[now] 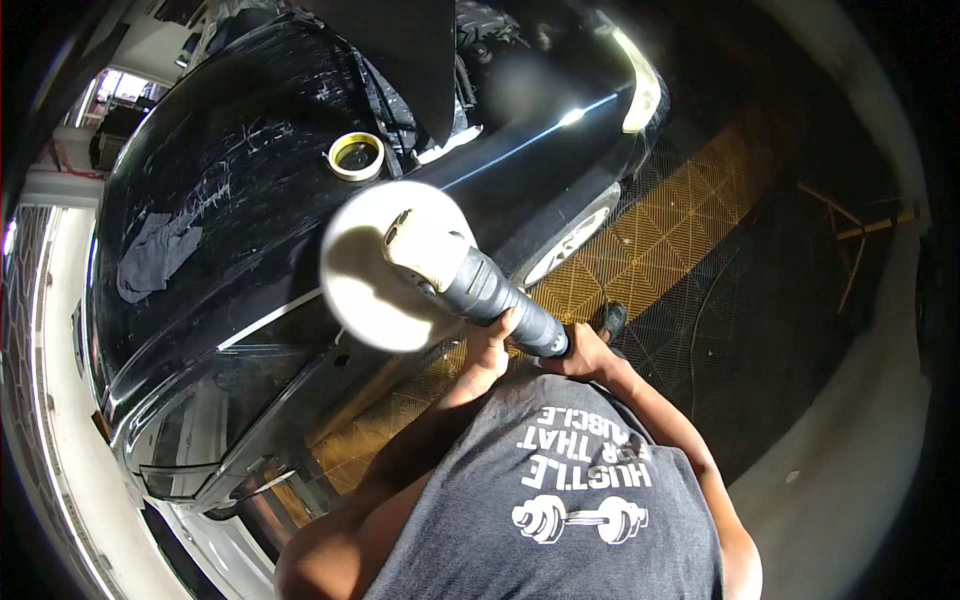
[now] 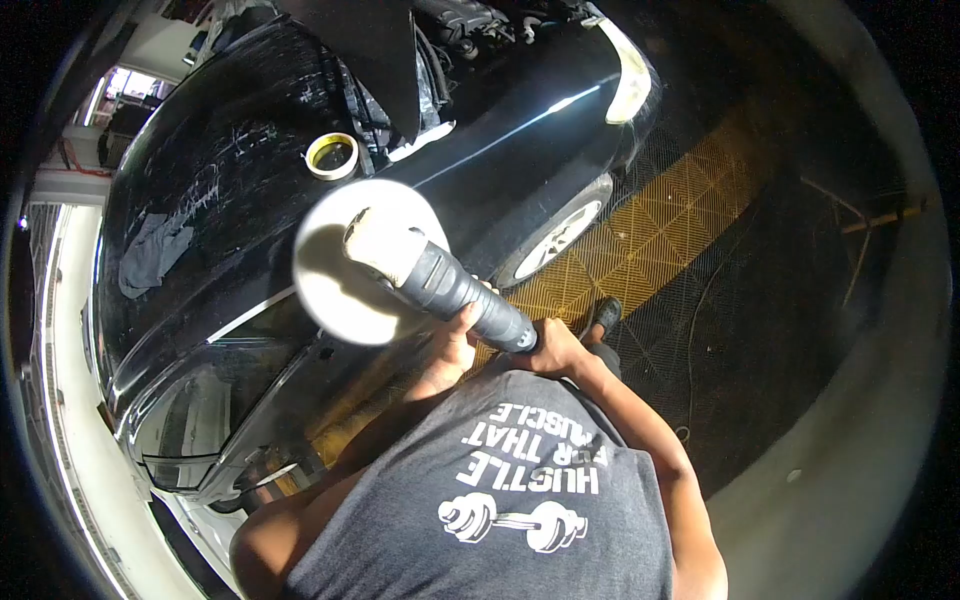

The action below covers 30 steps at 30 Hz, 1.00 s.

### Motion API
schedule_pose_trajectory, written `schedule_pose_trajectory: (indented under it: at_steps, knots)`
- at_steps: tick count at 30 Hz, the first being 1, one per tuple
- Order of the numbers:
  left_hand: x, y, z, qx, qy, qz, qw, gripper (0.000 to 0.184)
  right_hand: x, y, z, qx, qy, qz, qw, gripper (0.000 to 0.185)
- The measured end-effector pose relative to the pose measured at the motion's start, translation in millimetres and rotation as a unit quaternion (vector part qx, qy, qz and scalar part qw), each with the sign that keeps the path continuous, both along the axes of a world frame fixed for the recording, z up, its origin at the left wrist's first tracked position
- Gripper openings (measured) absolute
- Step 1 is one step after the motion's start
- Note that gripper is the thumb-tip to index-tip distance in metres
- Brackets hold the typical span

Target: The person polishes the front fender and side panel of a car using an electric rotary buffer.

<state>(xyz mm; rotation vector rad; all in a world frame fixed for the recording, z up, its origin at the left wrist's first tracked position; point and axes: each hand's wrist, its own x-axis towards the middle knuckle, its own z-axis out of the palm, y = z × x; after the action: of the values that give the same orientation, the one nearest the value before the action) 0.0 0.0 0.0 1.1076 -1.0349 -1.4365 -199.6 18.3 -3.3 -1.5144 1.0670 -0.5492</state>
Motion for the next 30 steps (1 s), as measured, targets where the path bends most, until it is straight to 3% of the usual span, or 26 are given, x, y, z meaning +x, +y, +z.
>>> schedule_pose_trajectory:
  at_steps: [2, 6, 9, 10, 11, 13, 20, 24, 27, 29, 30]
  knots:
    - [-17, -6, -5, 0.047, 0.095, 0.051, 0.993, 0.045, -14, -6, 10, 0.02, 0.052, 0.014, 0.998, 0.037]
    - [-56, -28, 11, 0.109, 0.12, 0.063, 0.985, 0.048, -42, -11, 1, 0.01, 0.045, -0.048, 0.998, 0.04]
    - [-89, -48, -6, 0.146, 0.146, 0.037, 0.978, 0.054, -75, -28, 23, 0.085, 0.072, -0.054, 0.992, 0.038]
    - [-100, -53, -11, 0.153, 0.143, 0.048, 0.977, 0.055, -78, -30, 22, 0.061, 0.055, -0.086, 0.993, 0.039]
    - [-109, -56, -21, 0.171, 0.166, 0.039, 0.97, 0.056, -93, -34, 26, 0.139, 0.066, -0.054, 0.987, 0.042]
    - [-120, -61, -27, 0.18, 0.176, 0.023, 0.967, 0.055, -111, -42, 9, 0.125, 0.098, -0.009, 0.987, 0.046]
    - [-139, -57, -39, 0.136, 0.129, 0.075, 0.979, 0.05, -138, -58, -4, 0.1, 0.073, -0.004, 0.992, 0.045]
    - [-162, -74, -50, 0.215, 0.146, 0.017, 0.965, 0.051, -152, -57, -18, 0.108, 0.041, -0.055, 0.992, 0.038]
    - [-174, -91, -42, 0.181, 0.097, -0.011, 0.979, 0.056, -150, -48, -62, 0.086, -0.008, -0.121, 0.989, 0.038]
    - [-169, -91, -44, 0.215, 0.066, -0.042, 0.973, 0.052, -150, -45, -66, 0.157, 0.03, -0.091, 0.983, 0.041]
    - [-167, -88, -42, 0.212, 0.085, -0.042, 0.973, 0.05, -146, -41, -78, 0.146, -0.024, -0.099, 0.984, 0.043]
